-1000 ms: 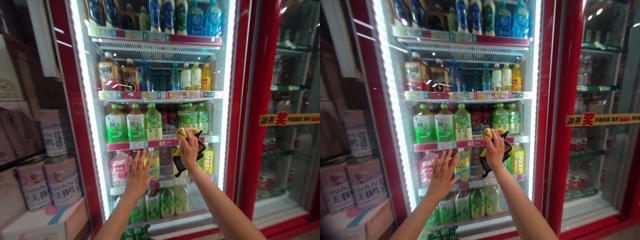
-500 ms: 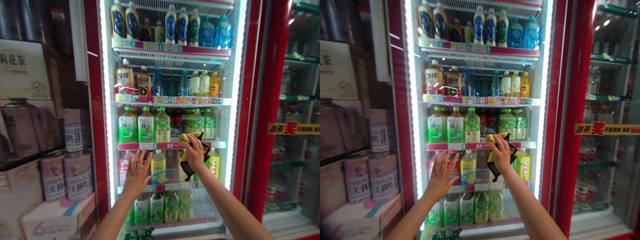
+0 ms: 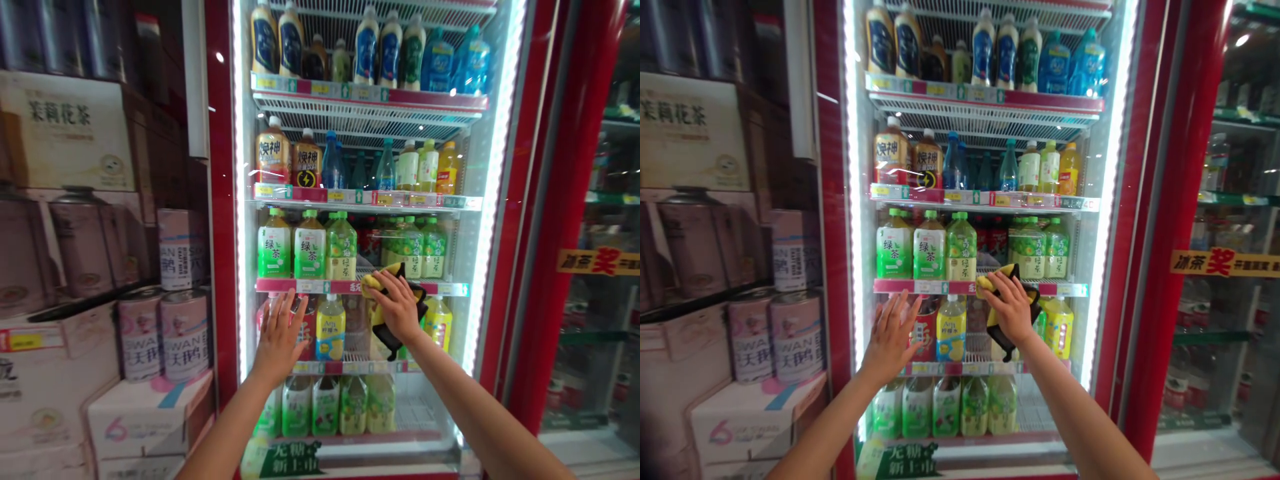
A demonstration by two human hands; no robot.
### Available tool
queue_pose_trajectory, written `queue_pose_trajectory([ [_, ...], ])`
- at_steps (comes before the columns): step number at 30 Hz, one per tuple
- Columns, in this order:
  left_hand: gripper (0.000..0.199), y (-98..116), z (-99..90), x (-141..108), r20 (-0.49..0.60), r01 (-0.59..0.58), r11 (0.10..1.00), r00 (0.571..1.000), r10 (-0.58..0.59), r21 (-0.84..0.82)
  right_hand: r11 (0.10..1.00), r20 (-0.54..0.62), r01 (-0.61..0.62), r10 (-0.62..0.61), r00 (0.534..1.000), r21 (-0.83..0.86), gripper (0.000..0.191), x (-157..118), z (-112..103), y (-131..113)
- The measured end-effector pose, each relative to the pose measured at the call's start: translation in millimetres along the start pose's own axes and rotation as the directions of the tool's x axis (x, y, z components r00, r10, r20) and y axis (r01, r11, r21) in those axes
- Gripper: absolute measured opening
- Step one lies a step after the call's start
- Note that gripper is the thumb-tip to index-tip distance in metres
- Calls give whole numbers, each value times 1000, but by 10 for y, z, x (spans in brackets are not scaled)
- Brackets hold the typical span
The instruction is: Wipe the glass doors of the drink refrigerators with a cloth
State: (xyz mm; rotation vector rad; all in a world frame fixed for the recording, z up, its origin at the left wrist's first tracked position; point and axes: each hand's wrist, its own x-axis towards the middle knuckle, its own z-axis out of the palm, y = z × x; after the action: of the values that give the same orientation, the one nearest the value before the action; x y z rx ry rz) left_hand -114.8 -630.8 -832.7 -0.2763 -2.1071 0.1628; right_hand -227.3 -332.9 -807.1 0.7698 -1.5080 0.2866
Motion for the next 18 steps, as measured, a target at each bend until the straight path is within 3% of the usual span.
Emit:
queue_pose_trajectory([
  [3, 103, -38, -4, 25, -20, 9, 1000, 1000, -8, 8, 991, -89, -132, 131, 987, -5, 40, 311, 267, -334],
  [5, 105, -42, -4, 26, -24, 0, 1000, 1000, 0, 11, 991, -61, -132, 132, 989, 2, 40, 351, 376, -569],
  [8, 109, -49, -17, 4, -15, -19, 1000, 1000, 20, 10, 993, 98, 97, -103, 990, 64, 42, 161, 338, -678],
  [10, 109, -82, -43, -23, -2, -41, 999, 999, 41, 15, 952, 179, 277, -298, 938, 134, 41, -10, 215, -555],
  [12, 108, -148, -83, -55, 17, -57, 998, 998, 57, 34, 926, 180, 343, -368, 912, 157, 39, -97, 94, -356],
  [15, 105, -288, -154, -104, 46, -49, 996, 998, 46, 69, 951, 99, 284, -296, 950, 124, 34, 37, 65, -174],
  [18, 102, -399, -199, -142, 68, -7, 997, 998, 2, 81, 989, -18, 130, -129, 991, 76, 32, 360, 257, -352],
])
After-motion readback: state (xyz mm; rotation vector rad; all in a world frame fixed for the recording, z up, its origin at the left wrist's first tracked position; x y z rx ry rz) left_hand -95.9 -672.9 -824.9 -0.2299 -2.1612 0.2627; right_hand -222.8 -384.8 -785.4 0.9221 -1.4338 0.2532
